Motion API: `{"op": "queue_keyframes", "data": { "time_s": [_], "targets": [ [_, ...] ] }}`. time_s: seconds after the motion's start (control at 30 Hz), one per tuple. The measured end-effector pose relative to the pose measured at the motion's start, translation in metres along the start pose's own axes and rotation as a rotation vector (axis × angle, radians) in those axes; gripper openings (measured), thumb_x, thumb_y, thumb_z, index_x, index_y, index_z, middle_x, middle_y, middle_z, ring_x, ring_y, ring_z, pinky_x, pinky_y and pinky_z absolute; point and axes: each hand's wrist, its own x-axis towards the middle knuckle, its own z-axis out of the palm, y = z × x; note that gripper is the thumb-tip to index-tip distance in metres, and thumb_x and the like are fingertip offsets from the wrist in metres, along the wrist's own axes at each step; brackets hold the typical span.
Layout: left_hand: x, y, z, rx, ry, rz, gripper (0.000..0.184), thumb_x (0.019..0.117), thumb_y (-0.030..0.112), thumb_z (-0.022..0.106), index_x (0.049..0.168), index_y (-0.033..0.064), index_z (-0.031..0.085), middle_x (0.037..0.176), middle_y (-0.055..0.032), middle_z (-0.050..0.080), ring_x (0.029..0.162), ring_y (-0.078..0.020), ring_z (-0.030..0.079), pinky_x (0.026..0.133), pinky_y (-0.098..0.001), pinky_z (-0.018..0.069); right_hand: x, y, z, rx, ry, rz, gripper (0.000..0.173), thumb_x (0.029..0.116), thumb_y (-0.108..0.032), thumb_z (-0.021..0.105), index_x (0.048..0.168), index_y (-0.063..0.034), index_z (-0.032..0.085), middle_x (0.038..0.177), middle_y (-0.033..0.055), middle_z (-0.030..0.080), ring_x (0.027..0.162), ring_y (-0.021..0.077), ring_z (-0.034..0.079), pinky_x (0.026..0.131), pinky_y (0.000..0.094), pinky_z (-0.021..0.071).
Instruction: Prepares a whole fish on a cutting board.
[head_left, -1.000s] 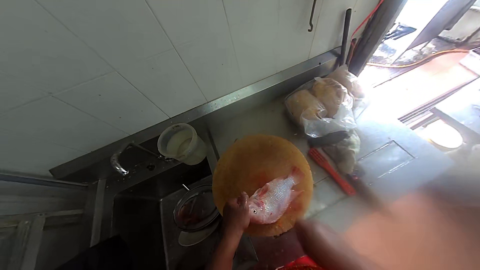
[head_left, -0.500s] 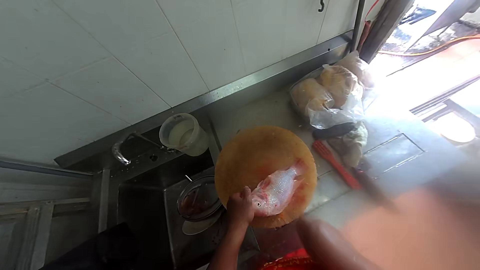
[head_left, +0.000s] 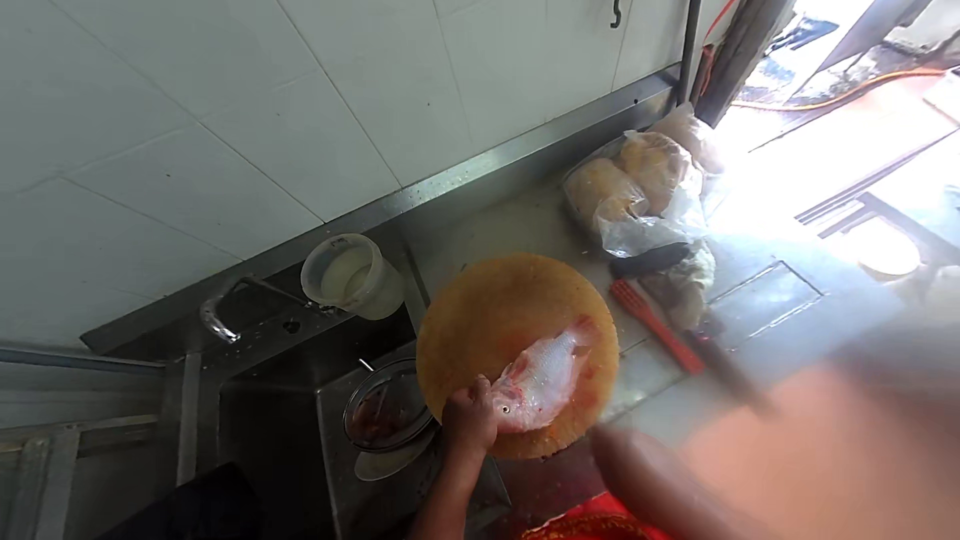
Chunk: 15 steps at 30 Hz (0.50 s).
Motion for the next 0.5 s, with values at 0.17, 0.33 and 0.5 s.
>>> {"op": "queue_keyframes", "data": {
  "time_s": [0.17,0.33,0.5],
  "targets": [
    [0.009,-0.005,-0.006,-0.023,-0.019,-0.036,0.053,0.1082,0.041,0.043,0.090,0.0017,0.072,0.087,-0.0155,0.071,0.087,-0.0289,0.070,0.083,-0.0539,0.0564,-0.001,0.016,-0.009,0.050,0.105,0.005,0.031,0.1071,-0.033,0.042,0.105,-0.0109,0.064,0.085,0.0127,0.067,0.084,0.0323,0.070,0.072,0.0555,0.0564],
    [0.000,0.007,0.001,0.030,0.003,0.009,0.054,0.1084,0.041,0.042,0.080,0.0030,0.069,0.077,-0.0121,0.066,0.078,-0.0264,0.067,0.075,-0.0516,0.0551,-0.010,-0.009,0.010,-0.014,-0.006,-0.034,0.032,0.1072,-0.030,0.041,0.111,-0.0099,0.065,0.093,0.0167,0.071,0.091,0.0377,0.073,0.076,0.0591,0.0576],
    [-0.003,-0.001,0.003,-0.001,0.003,-0.043,0.055,0.1083,0.042,0.043,0.083,0.0024,0.070,0.080,-0.0135,0.068,0.081,-0.0272,0.068,0.077,-0.0521,0.0560,-0.004,0.005,0.000,0.042,0.022,-0.050,0.029,0.1061,-0.030,0.044,0.108,-0.0101,0.065,0.091,0.0149,0.070,0.089,0.0351,0.071,0.076,0.0583,0.0572]
  ]
}}
